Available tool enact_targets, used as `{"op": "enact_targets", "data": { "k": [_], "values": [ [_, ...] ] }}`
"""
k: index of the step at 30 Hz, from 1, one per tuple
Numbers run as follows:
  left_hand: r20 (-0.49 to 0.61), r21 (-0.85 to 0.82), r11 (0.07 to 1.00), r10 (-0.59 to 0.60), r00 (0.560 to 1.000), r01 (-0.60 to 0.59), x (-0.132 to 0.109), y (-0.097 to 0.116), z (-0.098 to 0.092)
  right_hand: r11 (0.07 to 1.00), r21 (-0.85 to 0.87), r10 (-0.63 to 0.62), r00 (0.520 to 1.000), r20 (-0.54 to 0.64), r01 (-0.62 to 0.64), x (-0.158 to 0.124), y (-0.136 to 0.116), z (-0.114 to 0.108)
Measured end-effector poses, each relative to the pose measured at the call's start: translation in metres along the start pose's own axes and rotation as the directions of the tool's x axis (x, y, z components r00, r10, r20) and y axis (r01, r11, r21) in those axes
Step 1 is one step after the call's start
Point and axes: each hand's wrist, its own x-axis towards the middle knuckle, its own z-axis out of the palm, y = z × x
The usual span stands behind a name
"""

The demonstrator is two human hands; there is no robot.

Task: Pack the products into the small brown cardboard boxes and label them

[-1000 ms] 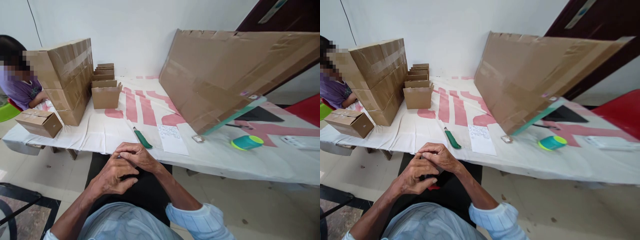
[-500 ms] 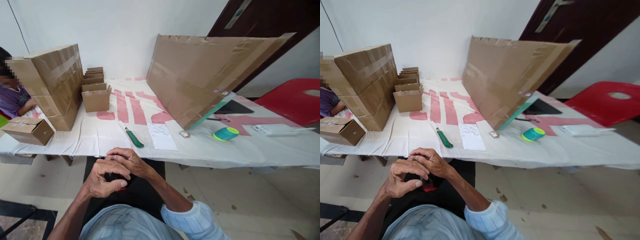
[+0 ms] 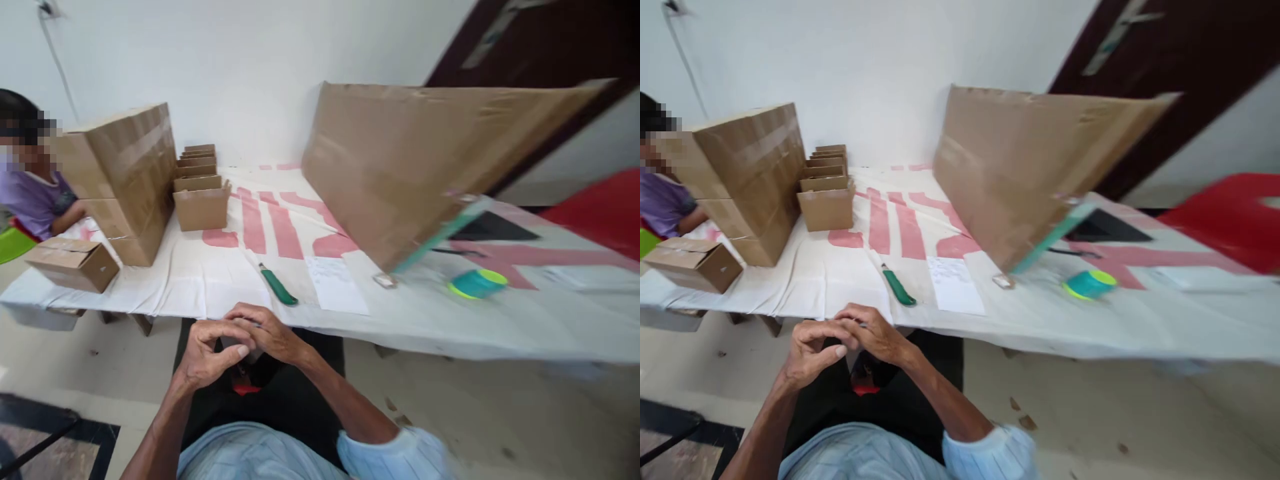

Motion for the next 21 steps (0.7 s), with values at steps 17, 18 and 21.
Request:
{"op": "enact_targets", "data": {
  "k": [17,18,21],
  "values": [
    [-0.522,0.593,0.729,0.026,0.852,0.341,-0.051,-0.061,-0.123,0.528,-0.698,-0.018,0.815,-0.579,-0.484,-0.018,0.178,-0.069],
    [-0.519,0.6,0.725,0.032,0.854,0.338,-0.053,-0.062,-0.123,0.533,-0.695,-0.03,0.811,-0.585,-0.482,-0.015,0.179,-0.069],
    [-0.517,0.615,0.718,0.056,0.854,0.325,-0.058,-0.068,-0.114,0.544,-0.692,-0.071,0.796,-0.601,-0.474,-0.007,0.179,-0.069]
  ]
}}
